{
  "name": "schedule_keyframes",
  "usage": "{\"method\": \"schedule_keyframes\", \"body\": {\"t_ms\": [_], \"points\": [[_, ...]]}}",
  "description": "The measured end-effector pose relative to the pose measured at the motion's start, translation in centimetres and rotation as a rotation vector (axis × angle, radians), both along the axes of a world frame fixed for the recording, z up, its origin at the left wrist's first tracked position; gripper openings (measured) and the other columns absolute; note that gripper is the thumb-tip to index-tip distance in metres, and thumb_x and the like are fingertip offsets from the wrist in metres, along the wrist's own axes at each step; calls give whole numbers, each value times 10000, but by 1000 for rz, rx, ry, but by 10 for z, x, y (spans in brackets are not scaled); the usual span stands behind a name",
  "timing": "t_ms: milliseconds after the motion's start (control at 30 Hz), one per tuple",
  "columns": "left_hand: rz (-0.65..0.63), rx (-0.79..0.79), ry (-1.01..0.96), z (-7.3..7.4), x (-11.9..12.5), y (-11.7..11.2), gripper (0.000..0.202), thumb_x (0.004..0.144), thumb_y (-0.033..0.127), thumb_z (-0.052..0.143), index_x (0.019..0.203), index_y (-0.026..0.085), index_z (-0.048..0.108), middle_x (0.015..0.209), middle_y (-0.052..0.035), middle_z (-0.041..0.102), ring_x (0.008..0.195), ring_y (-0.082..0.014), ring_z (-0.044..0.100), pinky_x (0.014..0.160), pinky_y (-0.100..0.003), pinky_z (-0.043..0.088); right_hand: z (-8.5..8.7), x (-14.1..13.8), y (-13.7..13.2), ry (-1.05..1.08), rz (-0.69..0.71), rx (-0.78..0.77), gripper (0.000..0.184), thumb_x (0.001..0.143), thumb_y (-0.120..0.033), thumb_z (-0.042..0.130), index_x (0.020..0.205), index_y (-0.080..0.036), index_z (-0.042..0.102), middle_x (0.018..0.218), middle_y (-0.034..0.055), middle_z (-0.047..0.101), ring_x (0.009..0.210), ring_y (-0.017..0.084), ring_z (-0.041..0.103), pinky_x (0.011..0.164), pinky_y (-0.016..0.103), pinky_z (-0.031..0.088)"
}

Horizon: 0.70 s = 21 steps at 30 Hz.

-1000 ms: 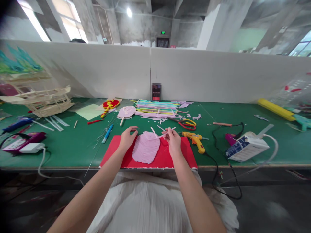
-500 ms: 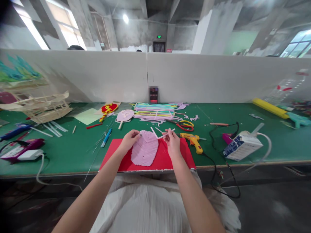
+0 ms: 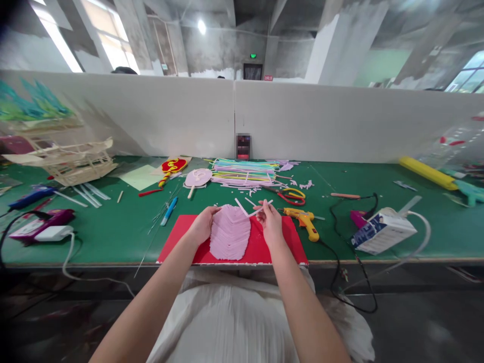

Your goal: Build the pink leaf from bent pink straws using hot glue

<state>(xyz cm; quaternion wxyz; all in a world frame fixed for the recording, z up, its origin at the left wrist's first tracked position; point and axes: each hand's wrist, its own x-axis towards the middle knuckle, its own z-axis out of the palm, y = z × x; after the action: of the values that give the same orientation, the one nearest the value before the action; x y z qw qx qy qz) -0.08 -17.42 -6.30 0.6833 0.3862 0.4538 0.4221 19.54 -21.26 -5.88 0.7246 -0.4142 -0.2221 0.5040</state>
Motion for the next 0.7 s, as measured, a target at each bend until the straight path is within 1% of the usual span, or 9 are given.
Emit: {"method": "schedule_keyframes", "body": {"t_ms": [100, 200, 267, 367, 433, 500, 567, 633, 700], "points": [[53, -25, -61, 2, 2, -5, 268, 804, 379, 511, 850, 154, 648, 755, -57, 722, 709, -177, 683, 642, -260, 519, 2, -1, -1, -53, 3, 9, 393, 574, -466, 785, 798, -188, 620, 623, -19, 688, 466, 57, 527, 426, 160, 407], [85, -28, -164, 4, 4, -10, 206, 765, 330, 617, 815, 137, 666, 784, -61, 731, 736, -172, 685, 672, -236, 509, 2, -5, -1, -142, 14, 57, 376, 619, -492, 749, 758, -205, 550, 636, -10, 696, 464, 76, 527, 399, 183, 355], [97, -36, -213, 6, 4, -12, 164, 749, 277, 652, 796, 122, 675, 775, -65, 733, 712, -165, 683, 673, -229, 506, 1, -7, -1, -221, 44, 100, 366, 659, -505, 716, 731, -210, 512, 648, 3, 700, 468, 84, 516, 395, 196, 326], [129, -98, -239, 7, 4, -11, 161, 805, 258, 601, 772, 119, 675, 698, -57, 723, 644, -152, 672, 657, -234, 506, 1, -11, -1, -343, 116, 146, 339, 709, -495, 679, 721, -213, 493, 645, 7, 697, 448, 73, 457, 400, 208, 293], [133, -135, -240, 7, 4, -9, 210, 846, 280, 554, 771, 125, 674, 654, -47, 711, 617, -151, 666, 668, -245, 507, 0, -13, -2, -401, 150, 159, 333, 721, -492, 668, 716, -219, 477, 643, 0, 694, 423, 66, 402, 394, 217, 259], [128, -146, -234, 6, 3, -7, 242, 850, 327, 556, 787, 126, 676, 647, -44, 708, 622, -160, 668, 697, -258, 508, 0, -15, -2, -441, 168, 160, 345, 714, -503, 666, 709, -226, 460, 650, -3, 695, 417, 69, 378, 394, 228, 241], [108, -137, -224, 5, 3, -7, 295, 815, 405, 597, 816, 122, 679, 680, -57, 717, 657, -179, 678, 722, -273, 508, -1, -16, -1, -471, 185, 155, 358, 704, -514, 668, 708, -230, 450, 653, -3, 696, 429, 79, 389, 404, 234, 252], [49, -112, -231, 4, 2, -8, 386, 767, 482, 634, 859, 111, 683, 735, -80, 728, 707, -205, 688, 746, -292, 508, -2, -17, 0, -500, 207, 147, 363, 704, -521, 664, 713, -230, 448, 652, 0, 696, 442, 84, 406, 420, 235, 273], [-15, -70, -247, 2, 1, -9, 442, 726, 507, 669, 892, 98, 686, 774, -101, 733, 751, -225, 691, 770, -310, 506, -3, -16, 1, -528, 218, 140, 367, 709, -535, 653, 725, -229, 451, 655, 4, 697, 452, 92, 433, 435, 237, 293]]}}
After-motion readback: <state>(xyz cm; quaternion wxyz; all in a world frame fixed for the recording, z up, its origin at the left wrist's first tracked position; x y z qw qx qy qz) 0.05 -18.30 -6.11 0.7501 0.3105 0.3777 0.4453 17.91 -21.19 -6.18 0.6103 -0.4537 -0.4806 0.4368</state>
